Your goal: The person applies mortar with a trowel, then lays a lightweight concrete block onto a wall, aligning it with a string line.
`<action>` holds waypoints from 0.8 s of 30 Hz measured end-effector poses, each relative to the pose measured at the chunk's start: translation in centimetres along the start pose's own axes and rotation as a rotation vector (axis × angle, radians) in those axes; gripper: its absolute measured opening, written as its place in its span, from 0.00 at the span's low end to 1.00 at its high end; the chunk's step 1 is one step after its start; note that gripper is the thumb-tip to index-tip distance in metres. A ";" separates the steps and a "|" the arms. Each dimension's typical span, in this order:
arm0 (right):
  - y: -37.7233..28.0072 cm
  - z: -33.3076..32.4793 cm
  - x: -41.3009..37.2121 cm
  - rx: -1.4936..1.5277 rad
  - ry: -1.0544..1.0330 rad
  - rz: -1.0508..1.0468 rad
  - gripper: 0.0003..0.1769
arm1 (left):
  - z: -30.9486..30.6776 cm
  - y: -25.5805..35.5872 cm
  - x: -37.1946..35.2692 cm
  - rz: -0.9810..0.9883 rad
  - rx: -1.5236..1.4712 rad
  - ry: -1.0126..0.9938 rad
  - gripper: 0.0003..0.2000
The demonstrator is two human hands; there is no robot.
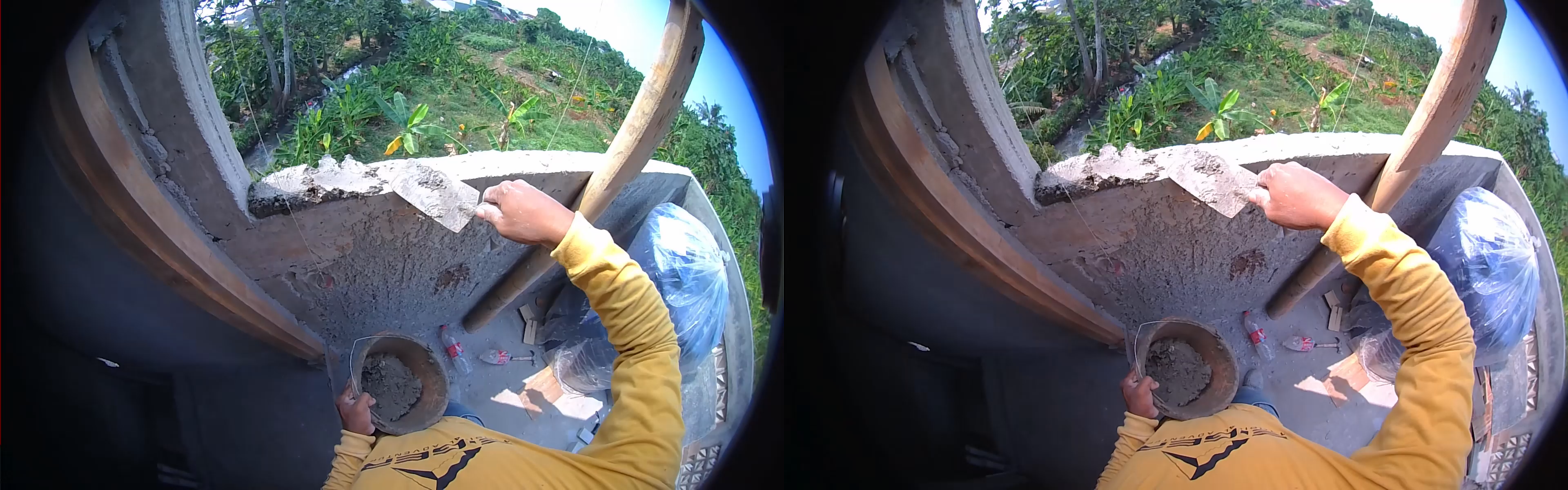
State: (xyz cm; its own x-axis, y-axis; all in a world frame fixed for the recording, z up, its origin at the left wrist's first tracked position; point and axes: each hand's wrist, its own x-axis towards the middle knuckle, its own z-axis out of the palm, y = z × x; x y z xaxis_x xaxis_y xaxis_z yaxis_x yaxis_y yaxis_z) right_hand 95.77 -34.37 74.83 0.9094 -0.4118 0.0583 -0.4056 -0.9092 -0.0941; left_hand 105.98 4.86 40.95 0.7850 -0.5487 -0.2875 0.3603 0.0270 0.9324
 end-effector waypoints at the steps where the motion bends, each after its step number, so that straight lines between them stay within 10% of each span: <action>1: 0.4 0.8 -0.4 -0.061 0.056 -0.083 0.21 | -0.1 -0.3 0.0 0.001 0.035 0.002 0.27; 7: -4.1 -2.4 -8.6 -0.030 -0.184 0.220 0.19 | 0.1 0.7 -0.3 -0.013 -0.073 -0.042 0.26; 19: -7.0 22.6 -19.7 0.012 -0.276 0.026 0.12 | 1.8 2.2 -2.0 0.099 0.064 -0.209 0.29; 24: -12.1 29.8 -20.5 0.449 -0.620 0.118 0.20 | 3.8 3.4 -3.3 0.117 0.156 -0.223 0.30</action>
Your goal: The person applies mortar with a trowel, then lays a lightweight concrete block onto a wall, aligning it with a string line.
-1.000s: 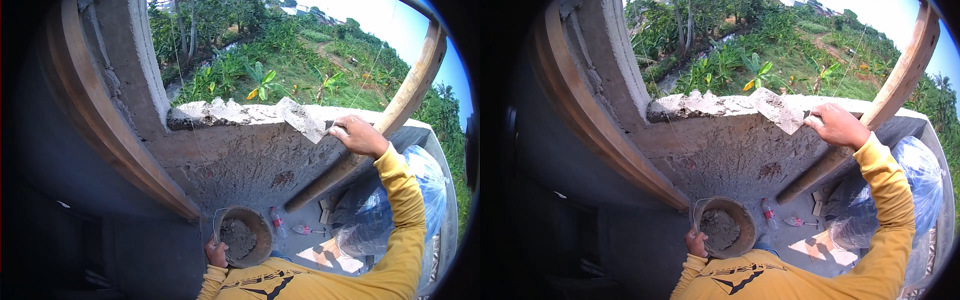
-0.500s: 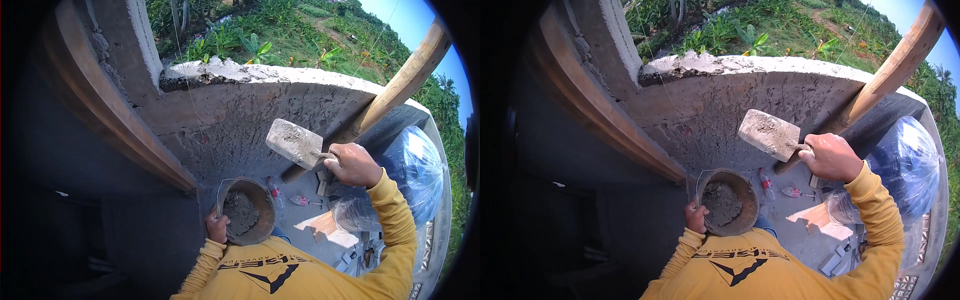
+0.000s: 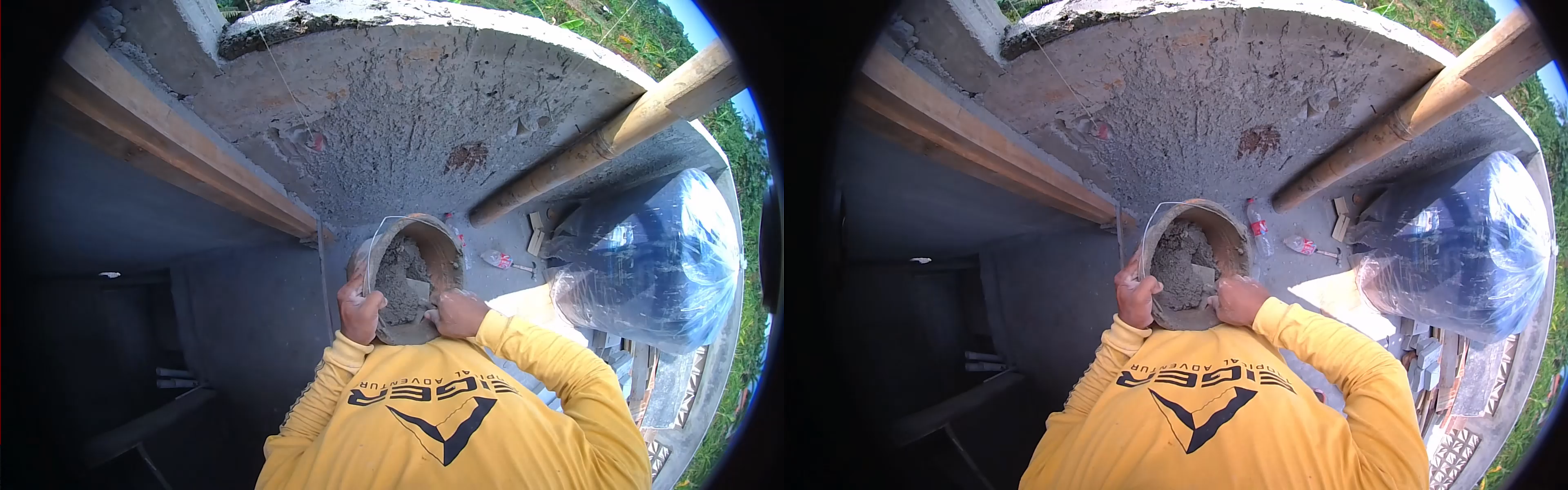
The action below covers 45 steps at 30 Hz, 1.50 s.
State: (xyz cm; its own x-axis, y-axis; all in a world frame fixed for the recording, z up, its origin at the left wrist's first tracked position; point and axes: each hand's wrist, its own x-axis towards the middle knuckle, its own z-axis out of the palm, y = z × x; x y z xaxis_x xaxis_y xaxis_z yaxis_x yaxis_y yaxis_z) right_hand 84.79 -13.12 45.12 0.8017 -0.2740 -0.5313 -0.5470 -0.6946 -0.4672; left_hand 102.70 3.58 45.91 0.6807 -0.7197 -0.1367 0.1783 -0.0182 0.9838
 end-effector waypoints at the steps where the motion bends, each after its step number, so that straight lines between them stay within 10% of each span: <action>1: -0.1 0.7 0.1 0.073 0.001 0.010 0.20 | 0.2 0.1 -0.3 -0.025 -0.005 0.005 0.30; 9: 1.3 -0.7 -3.9 -0.049 0.479 -0.181 0.14 | 1.3 -1.3 -1.4 0.097 0.108 0.026 0.36; 15: 1.6 -3.1 -6.2 -0.095 0.399 -0.085 0.17 | 2.2 -3.0 -1.3 0.039 0.044 0.028 0.36; 19: 4.9 -2.9 -6.1 -0.149 -0.003 0.105 0.18 | 3.1 -3.0 -1.4 0.012 0.039 -0.008 0.36; 24: 6.2 -6.8 -9.2 -0.209 0.315 0.065 0.17 | 4.1 -2.4 -1.0 0.020 0.050 -0.035 0.34; 31: 3.8 -2.9 -6.3 0.026 -0.082 0.092 0.20 | 6.1 -0.7 -0.2 0.000 0.108 -0.079 0.30; 36: 8.0 -1.0 -4.3 0.374 -0.002 -0.096 0.22 | 5.9 -1.4 0.7 -0.003 0.057 -0.060 0.35; 45: 11.7 -14.0 -5.8 0.358 -0.024 -0.110 0.20 | 6.6 -4.1 1.3 -0.133 -0.270 0.198 0.33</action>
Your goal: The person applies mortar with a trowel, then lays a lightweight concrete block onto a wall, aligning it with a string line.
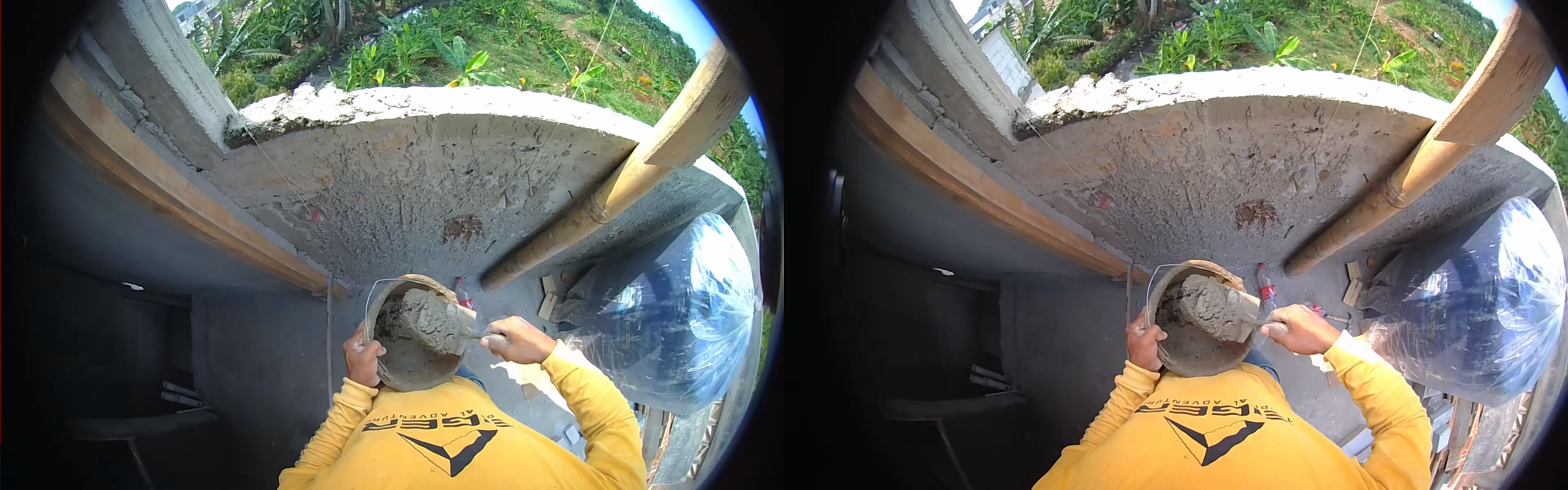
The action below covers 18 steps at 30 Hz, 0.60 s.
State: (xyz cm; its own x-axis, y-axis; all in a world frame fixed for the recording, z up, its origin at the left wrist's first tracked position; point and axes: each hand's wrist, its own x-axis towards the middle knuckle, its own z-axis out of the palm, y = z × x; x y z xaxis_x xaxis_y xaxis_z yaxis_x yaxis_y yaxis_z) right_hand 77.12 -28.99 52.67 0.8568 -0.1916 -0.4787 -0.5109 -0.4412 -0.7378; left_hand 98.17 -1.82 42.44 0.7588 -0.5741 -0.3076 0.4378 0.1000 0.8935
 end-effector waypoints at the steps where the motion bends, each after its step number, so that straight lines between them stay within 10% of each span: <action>1: -1.4 -2.4 -0.2 0.016 0.001 0.025 0.19 | 0.0 -0.2 0.1 0.002 -0.007 0.002 0.32; 10: -21.2 -19.8 -0.6 -0.055 0.457 -0.180 0.15 | -1.9 -1.5 3.0 -0.056 -0.099 0.121 0.27; 18: -24.3 -21.1 9.1 -1.093 1.079 -0.587 0.13 | -3.0 2.7 6.6 -0.014 -0.012 0.010 0.27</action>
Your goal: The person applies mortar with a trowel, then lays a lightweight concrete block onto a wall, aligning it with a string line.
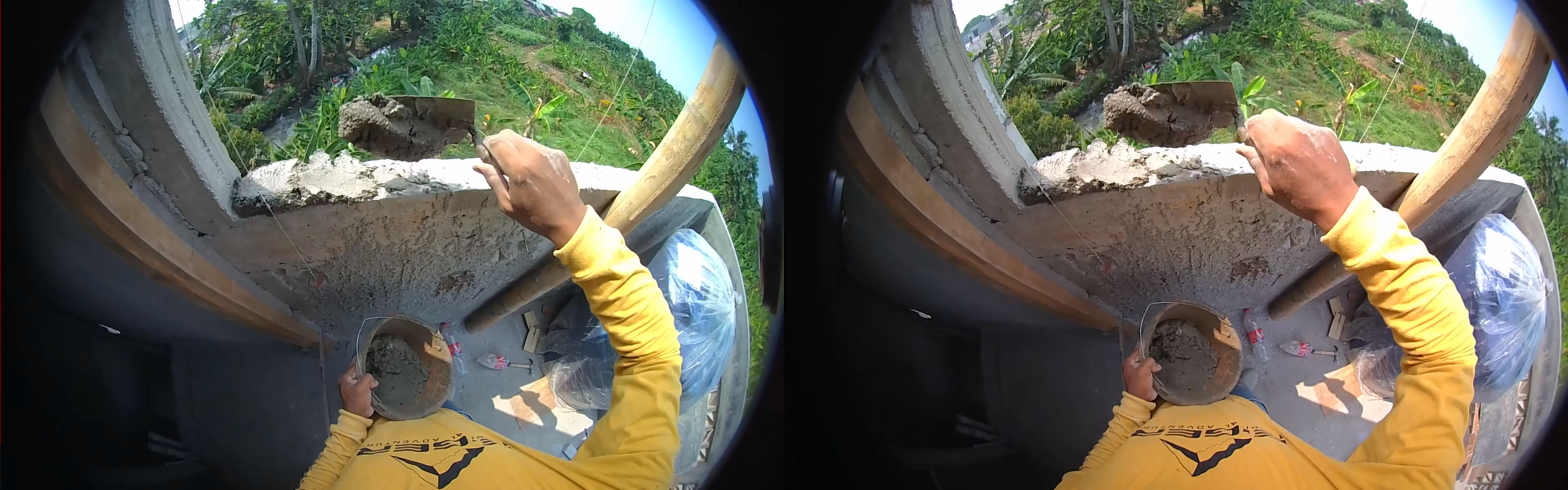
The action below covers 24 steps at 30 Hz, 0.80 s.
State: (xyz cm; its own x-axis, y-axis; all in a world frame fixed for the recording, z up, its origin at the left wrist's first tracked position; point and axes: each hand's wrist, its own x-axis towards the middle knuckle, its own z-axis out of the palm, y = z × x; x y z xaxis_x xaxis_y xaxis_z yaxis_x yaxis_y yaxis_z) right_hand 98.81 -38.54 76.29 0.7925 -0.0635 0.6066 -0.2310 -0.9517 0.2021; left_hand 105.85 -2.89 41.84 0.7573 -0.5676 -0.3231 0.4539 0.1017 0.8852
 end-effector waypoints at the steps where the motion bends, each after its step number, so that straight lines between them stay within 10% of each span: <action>1: -0.3 0.6 -0.3 -0.030 -0.081 -0.045 0.13 | 0.0 0.3 0.1 -0.006 0.031 -0.002 0.27; 5: -0.8 -1.4 -0.1 0.005 0.123 0.180 0.12 | -1.7 0.0 1.8 -0.033 0.061 -0.025 0.28; 11: -0.3 -8.3 2.2 0.397 -0.696 0.723 0.19 | -2.6 0.8 4.4 -0.123 0.026 -0.070 0.29; 21: -4.9 -2.4 11.7 0.408 -1.018 0.397 0.24 | -3.7 1.1 6.5 -0.120 0.062 -0.186 0.26; 24: -4.1 -0.6 11.1 0.284 -0.800 0.108 0.24 | -3.5 0.9 6.9 -0.089 0.061 -0.184 0.25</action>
State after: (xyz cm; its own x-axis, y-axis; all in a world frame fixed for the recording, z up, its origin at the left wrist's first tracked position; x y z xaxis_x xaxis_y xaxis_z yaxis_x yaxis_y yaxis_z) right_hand 108.24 -35.13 82.62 0.9589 -0.2490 -0.1358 -0.2623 -0.9607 -0.0910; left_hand 113.18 -3.86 39.23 0.6143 -0.7125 -0.3391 0.4819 -0.0017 0.8762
